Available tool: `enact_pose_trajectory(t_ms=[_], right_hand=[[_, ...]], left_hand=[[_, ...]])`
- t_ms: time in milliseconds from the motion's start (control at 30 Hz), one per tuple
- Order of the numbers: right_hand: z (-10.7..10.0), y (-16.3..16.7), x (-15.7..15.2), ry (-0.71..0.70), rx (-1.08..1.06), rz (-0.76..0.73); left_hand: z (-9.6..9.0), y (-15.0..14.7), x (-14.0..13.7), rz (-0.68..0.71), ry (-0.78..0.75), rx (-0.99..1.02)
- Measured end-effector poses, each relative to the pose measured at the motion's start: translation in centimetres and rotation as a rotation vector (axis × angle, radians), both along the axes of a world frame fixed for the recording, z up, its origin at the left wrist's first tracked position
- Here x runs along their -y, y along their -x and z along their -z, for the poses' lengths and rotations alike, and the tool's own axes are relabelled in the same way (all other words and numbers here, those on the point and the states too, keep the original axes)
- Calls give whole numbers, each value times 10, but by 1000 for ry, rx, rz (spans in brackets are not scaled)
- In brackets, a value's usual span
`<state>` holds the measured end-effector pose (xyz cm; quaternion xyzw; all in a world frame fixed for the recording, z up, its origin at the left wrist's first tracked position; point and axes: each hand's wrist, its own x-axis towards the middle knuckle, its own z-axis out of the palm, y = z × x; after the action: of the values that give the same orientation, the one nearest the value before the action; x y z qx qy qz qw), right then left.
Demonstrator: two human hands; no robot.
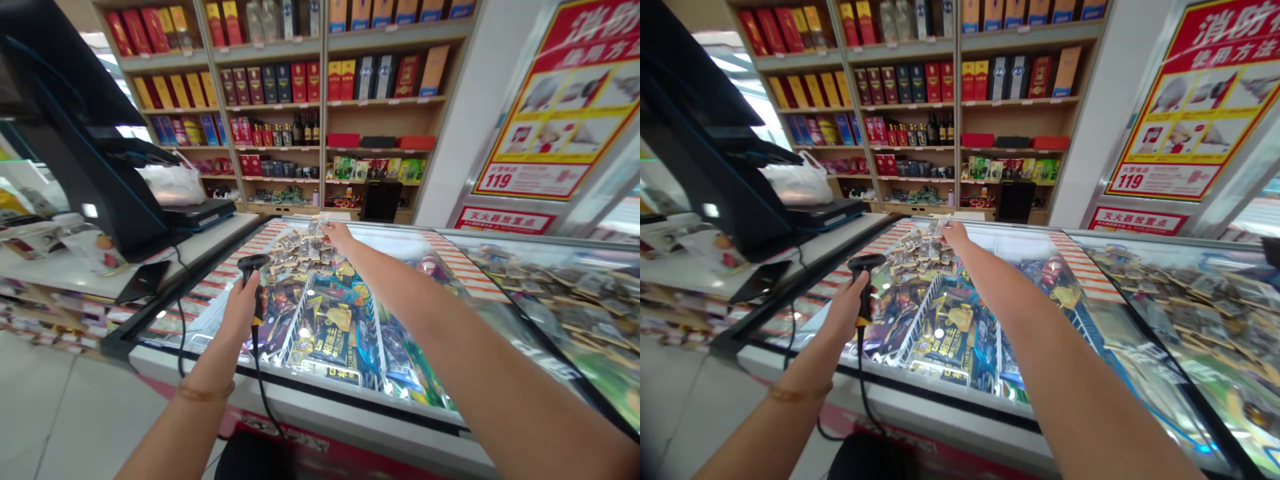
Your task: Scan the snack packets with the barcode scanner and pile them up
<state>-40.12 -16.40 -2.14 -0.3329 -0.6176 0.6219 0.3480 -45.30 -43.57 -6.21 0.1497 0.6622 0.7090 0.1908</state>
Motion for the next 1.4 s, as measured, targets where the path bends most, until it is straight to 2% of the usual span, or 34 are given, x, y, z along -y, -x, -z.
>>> enact_pose_trajectory(t_ms=[67, 167, 233, 333, 533, 700, 767, 867, 1000, 1067, 1200, 1400], right_hand=[[1, 13, 5, 55, -33, -26], [9, 11, 5, 90, -75, -24], [16, -4, -1, 63, -86, -8], [29, -46, -15, 10, -75, 5], [45, -181, -49, -76, 41, 57], [39, -317, -76, -142, 264, 180], [33, -370, -81, -161, 424, 174], [22, -443, -78, -226, 751, 74], [17, -516, -64, -298, 1195, -50], [19, -542, -57, -329, 1329, -68], [33, -575, -42, -495, 1448, -38], [52, -583, -26, -545, 1513, -55]], left_hand=[[2, 3, 3, 1, 19, 17], [3, 1, 0, 22, -2, 24], [3, -5, -6, 51, -34, 13], [2, -20, -21, 101, -55, 6], [3, -74, -69, 290, -47, 9], [1, -140, -121, 433, -66, 10], [-1, -165, -138, 480, -66, 13], [-2, -195, -158, 554, -63, 25], [8, -218, -168, 618, -78, -6], [16, -223, -167, 628, -81, -32], [27, -222, -161, 662, -35, -49], [32, -215, -155, 673, 10, -41]])
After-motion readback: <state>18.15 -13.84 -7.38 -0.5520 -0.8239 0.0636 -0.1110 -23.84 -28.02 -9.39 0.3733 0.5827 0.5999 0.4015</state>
